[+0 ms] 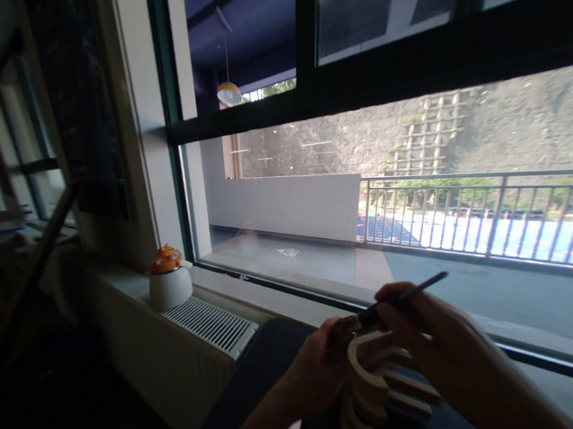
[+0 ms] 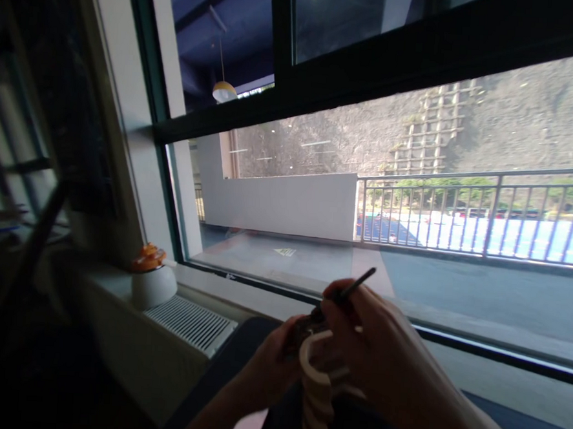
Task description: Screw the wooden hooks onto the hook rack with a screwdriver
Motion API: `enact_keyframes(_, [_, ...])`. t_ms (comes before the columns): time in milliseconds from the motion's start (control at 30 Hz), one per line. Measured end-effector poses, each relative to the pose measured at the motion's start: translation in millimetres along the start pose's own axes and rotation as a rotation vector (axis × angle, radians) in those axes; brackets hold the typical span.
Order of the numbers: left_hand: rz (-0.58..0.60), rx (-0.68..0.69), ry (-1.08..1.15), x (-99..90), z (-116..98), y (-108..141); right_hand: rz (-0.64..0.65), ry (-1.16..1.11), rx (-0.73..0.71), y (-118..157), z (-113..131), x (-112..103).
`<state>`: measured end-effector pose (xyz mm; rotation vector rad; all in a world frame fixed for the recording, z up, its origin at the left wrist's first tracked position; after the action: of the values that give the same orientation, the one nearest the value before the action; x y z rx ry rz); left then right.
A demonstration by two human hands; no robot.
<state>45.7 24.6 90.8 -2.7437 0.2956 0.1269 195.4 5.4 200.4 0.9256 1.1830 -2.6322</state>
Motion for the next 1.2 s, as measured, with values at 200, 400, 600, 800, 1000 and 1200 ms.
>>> enact_keyframes(200, [0.027, -0.005, 0.004, 2.4, 1.0, 0.1, 0.090, 0.162, -0.016, -4.2, -2.5, 15.7])
enact_keyframes(400, [0.030, 0.038, 0.070, 4.1, -1.5, 0.0, -0.140, 0.055, -0.085, -3.3, 7.7, -12.8])
enact_keyframes(600, [0.014, 0.016, 0.085, 3.0, 3.5, -1.4, 0.083, 0.114, -0.005, -2.3, -4.5, 9.3])
enact_keyframes(800, [0.023, 0.003, 0.145, 4.0, 2.6, -1.5, -0.106, -0.043, -0.026, -2.3, -3.2, -8.3])
enact_keyframes(1000, [-0.037, 0.008, 0.254, -6.9, 5.9, -7.7, 0.074, -0.086, 0.077, 18.1, -26.1, 11.0])
enact_keyframes(1200, [-0.214, -0.119, 0.512, -32.8, 22.9, -13.6, 0.094, -0.062, 0.119, 42.5, -50.0, 38.8])
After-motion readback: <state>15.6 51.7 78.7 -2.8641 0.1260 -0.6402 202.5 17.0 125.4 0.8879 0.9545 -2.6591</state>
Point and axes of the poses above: each hand's wrist, its own y-axis away from the middle knuckle, its own x-axis out of the palm, z = x × y, the point moved 6 cm from there along -y, towards the middle knuckle, and after that the axes turned 4 degrees about -y, right-handed, at the moved point
